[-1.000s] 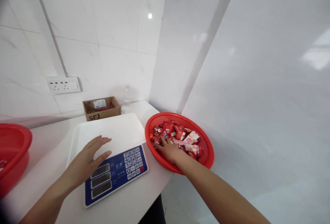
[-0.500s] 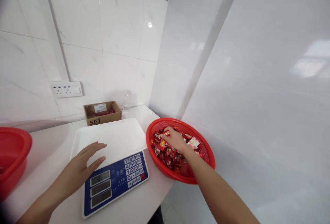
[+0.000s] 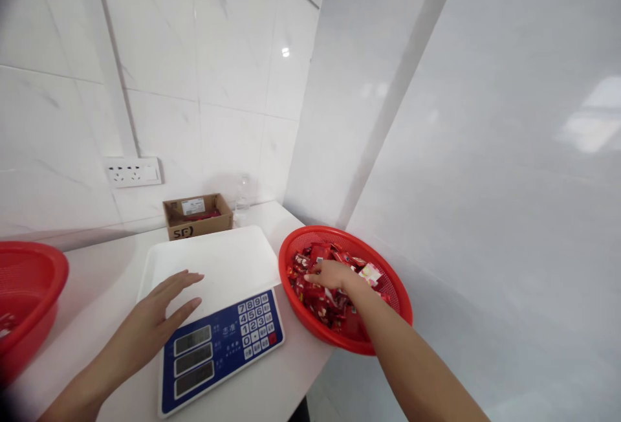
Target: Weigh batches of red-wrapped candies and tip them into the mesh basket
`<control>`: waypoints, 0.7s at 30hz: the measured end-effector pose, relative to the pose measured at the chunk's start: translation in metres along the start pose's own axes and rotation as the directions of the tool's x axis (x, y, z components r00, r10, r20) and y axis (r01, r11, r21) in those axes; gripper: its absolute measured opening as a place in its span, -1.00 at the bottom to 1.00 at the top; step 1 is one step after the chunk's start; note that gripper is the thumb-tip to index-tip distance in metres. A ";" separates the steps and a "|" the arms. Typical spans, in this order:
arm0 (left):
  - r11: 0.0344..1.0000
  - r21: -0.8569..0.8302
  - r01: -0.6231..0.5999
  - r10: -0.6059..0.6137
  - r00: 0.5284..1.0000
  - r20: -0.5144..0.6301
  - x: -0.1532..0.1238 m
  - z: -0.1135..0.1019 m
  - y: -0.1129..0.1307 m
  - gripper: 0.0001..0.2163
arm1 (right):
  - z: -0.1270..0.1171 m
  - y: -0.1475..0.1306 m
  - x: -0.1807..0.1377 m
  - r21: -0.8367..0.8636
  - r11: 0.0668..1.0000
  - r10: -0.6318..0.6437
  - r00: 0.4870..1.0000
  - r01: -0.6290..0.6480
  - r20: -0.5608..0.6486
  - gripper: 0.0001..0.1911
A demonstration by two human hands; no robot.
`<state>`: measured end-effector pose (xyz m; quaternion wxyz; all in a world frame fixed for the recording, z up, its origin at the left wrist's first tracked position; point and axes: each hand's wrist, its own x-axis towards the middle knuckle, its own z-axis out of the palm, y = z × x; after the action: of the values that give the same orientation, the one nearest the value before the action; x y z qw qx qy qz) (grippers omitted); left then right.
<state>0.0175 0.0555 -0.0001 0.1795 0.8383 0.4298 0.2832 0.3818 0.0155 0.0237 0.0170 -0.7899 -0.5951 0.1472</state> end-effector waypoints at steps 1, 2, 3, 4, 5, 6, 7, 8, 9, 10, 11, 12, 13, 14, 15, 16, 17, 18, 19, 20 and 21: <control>1.000 -0.002 -0.001 0.001 1.000 -0.002 0.000 0.000 0.000 -0.64 | 0.002 0.000 0.002 -0.019 1.000 0.014 1.000 -0.014 -0.001 -0.64; 1.000 -0.002 -0.004 0.004 1.000 -0.003 0.000 0.000 0.000 -0.64 | 0.005 -0.001 0.005 -0.036 0.999 0.024 1.000 -0.025 -0.015 -0.60; 1.000 -0.001 -0.007 0.007 1.000 -0.002 0.000 0.000 0.000 -0.64 | 0.008 -0.002 0.007 -0.047 0.999 0.025 0.999 -0.026 -0.030 -0.58; 1.000 0.001 -0.008 0.008 1.000 0.001 -0.001 0.000 0.000 -0.65 | 0.012 -0.004 0.010 -0.053 0.998 0.013 0.999 -0.016 -0.039 -0.58; 1.000 0.004 -0.009 0.009 1.000 0.004 -0.001 0.001 0.001 -0.65 | 0.016 -0.006 0.012 -0.056 0.998 -0.008 0.999 0.006 -0.036 -0.56; 1.000 0.006 -0.009 0.009 1.000 0.006 -0.001 0.001 0.001 -0.64 | 0.020 -0.007 0.014 -0.057 0.998 -0.033 0.999 0.032 -0.021 -0.50; 1.000 0.008 -0.009 0.009 1.000 0.009 -0.001 0.001 0.001 -0.64 | 0.024 -0.009 0.016 -0.060 0.997 -0.055 0.998 0.055 0.002 -0.41; 1.000 0.007 -0.008 0.008 1.000 0.011 -0.001 0.002 0.001 -0.64 | 0.028 -0.011 0.018 -0.064 0.995 -0.069 0.997 0.071 0.026 -0.33; 1.000 0.005 -0.008 0.008 1.000 0.013 -0.001 0.002 0.002 -0.64 | 0.032 -0.013 0.020 -0.069 0.995 -0.075 0.996 0.078 0.043 -0.27; 1.000 0.002 -0.009 0.009 1.000 0.017 -0.001 0.002 0.002 -0.64 | 0.034 -0.014 0.022 -0.076 0.994 -0.074 0.996 0.078 0.053 -0.22; 1.000 -0.003 -0.010 0.010 1.000 0.021 -0.002 0.003 0.002 -0.64 | 0.037 -0.016 0.024 -0.081 0.994 -0.072 0.996 0.076 0.058 -0.18; 1.000 -0.007 -0.011 0.011 1.000 0.023 -0.002 0.003 0.002 -0.64 | 0.038 -0.017 0.026 -0.086 0.994 -0.070 0.996 0.074 0.057 -0.15; 1.000 -0.010 -0.012 0.012 1.000 0.024 -0.002 0.003 0.002 -0.65 | 0.039 -0.019 0.027 -0.089 0.993 -0.067 0.996 0.071 0.053 -0.13; 1.000 -0.012 -0.013 0.013 1.000 0.023 -0.002 0.003 0.003 -0.65 | 0.039 -0.020 0.028 -0.092 0.993 -0.064 0.997 0.068 0.047 -0.13; 1.000 -0.013 -0.014 0.015 1.000 0.023 -0.002 0.003 0.003 -0.65 | 0.039 -0.021 0.029 -0.095 0.993 -0.062 0.997 0.066 0.044 -0.16; 1.000 -0.014 -0.015 0.015 1.000 0.025 -0.003 0.003 0.003 -0.65 | 0.039 -0.022 0.029 -0.096 0.993 -0.060 0.997 0.064 0.044 -0.21; 1.000 -0.016 -0.014 0.014 0.999 0.030 -0.003 0.003 0.003 -0.65 | 0.039 -0.023 0.029 -0.096 0.993 -0.060 0.997 0.065 0.050 -0.26; 1.000 -0.019 -0.012 0.013 0.999 0.036 -0.003 0.003 0.003 -0.65 | 0.039 -0.023 0.029 -0.094 0.993 -0.062 0.996 0.068 0.058 -0.31; 1.000 -0.021 -0.010 0.011 0.999 0.043 -0.003 0.003 0.003 -0.65 | 0.039 -0.024 0.028 -0.092 0.993 -0.068 0.995 0.074 0.067 -0.34; 1.000 -0.023 -0.008 0.009 0.999 0.050 -0.003 0.003 0.003 -0.65 | 0.039 -0.024 0.027 -0.091 0.993 -0.073 0.994 0.080 0.076 -0.35; 1.000 -0.023 -0.007 0.008 0.998 0.055 -0.003 0.003 0.003 -0.65 | 0.040 -0.025 0.026 -0.092 0.992 -0.075 0.994 0.082 0.083 -0.33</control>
<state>0.0196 0.0511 -0.0022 0.1996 0.8454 0.4182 0.2656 0.3548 0.0417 -0.0152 -0.0388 -0.7592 -0.6323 0.1492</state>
